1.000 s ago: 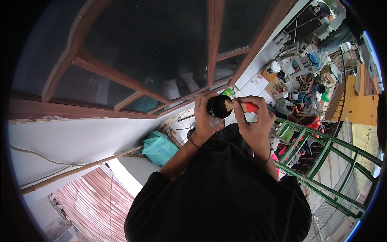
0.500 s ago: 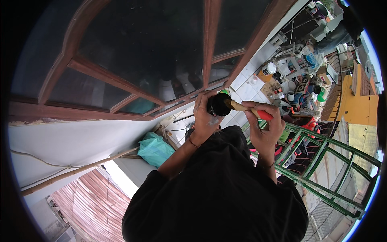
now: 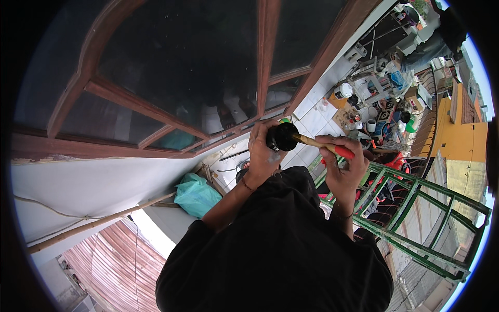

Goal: The person paints the upper metal grille and the wooden frame of a window using a brush and a small paint can. They repeatedly dip the brush into the can and apply black paint to the grille bars and the top edge of the window frame.

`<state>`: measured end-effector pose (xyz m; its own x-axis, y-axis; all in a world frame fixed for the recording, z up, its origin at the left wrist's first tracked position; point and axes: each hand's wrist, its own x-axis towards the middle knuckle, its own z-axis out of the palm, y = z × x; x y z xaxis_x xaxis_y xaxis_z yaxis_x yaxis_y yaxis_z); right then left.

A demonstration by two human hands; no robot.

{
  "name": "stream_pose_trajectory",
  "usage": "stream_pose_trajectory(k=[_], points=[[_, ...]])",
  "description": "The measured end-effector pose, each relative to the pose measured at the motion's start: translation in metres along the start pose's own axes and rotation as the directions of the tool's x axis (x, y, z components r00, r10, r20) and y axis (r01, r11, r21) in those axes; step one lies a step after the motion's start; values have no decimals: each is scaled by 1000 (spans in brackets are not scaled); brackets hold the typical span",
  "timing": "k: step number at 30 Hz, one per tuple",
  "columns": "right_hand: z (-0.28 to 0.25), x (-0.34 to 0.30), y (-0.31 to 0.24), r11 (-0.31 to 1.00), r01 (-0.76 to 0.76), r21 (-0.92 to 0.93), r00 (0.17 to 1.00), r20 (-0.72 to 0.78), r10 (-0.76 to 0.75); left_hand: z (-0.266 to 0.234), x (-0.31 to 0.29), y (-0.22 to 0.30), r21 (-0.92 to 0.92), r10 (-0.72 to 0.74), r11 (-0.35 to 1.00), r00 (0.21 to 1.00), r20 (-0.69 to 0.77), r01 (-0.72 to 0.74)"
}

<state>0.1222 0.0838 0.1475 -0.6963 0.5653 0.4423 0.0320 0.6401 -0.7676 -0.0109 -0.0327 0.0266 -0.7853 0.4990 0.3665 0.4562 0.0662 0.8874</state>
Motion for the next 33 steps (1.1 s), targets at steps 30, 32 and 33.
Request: stream_pose_trajectory(k=[30, 32, 33], points=[[25, 10, 78, 427, -418, 802, 722, 8, 692, 30, 2, -27, -166, -86, 982, 996, 15, 87], [24, 11, 88, 267, -383, 884, 709, 95, 699, 24, 13, -9, -51, -76, 996, 997, -7, 75], [25, 14, 89, 250, -344, 905, 724, 86, 684, 22, 17, -6, -60, -105, 993, 994, -7, 104]])
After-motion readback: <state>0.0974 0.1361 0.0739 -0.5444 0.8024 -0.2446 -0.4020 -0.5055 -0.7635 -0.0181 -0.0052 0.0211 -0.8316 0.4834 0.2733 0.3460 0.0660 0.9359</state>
